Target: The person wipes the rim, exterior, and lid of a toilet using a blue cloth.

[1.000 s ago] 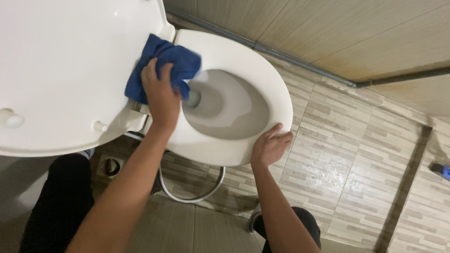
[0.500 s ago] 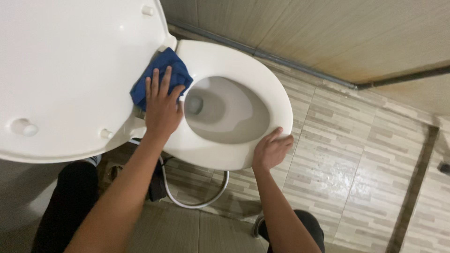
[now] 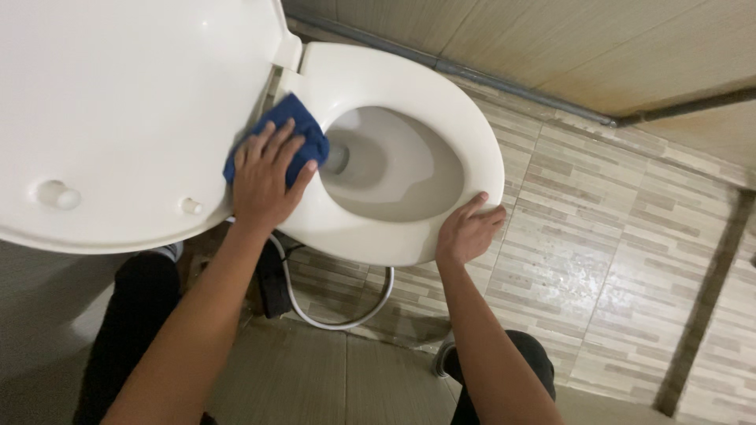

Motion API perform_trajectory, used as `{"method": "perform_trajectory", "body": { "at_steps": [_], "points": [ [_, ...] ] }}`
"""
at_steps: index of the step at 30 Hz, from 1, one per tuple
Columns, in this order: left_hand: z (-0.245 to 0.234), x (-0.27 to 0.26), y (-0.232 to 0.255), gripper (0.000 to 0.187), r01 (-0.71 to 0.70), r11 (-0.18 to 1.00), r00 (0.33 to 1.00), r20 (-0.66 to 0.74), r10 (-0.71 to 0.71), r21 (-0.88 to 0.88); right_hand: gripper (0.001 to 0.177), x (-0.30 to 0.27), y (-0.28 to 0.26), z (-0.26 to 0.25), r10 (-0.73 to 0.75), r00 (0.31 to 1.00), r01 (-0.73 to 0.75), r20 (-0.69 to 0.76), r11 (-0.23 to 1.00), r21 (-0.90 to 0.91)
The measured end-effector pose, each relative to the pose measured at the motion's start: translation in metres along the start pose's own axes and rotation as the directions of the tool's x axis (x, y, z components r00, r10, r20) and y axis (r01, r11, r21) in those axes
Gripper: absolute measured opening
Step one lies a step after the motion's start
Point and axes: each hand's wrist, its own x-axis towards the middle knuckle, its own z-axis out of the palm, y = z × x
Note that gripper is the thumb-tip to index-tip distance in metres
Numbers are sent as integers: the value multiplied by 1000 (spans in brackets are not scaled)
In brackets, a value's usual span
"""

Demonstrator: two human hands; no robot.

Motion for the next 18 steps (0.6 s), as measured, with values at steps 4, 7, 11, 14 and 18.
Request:
{"method": "perform_trajectory", "body": {
  "at_steps": [4,7,11,14,18],
  "points": [
    [8,-63,14,56,-34,998,995,92,38,-46,63,2,-2,-2,-8,1000,8,-18,1000,2],
    [23,-93,49,55,-38,998,992,122,43,-41,62,1,0,-3,-23,999,24,-23,1000,11],
    [27,-122,111,54,-106,982,958,247,142,-153,61,-3,-5,-5,-22,1000,22,-15,1000,13],
    [17,-118,111,56,-211,957,929,266,259,-197,61,-2,-3,-7,-55,998,56,-38,998,23],
    [13,-108,98,63,-322,940,913,228,339,-112,60,-2,-6,-6,-1,1000,1,7,1000,0]
  ]
}}
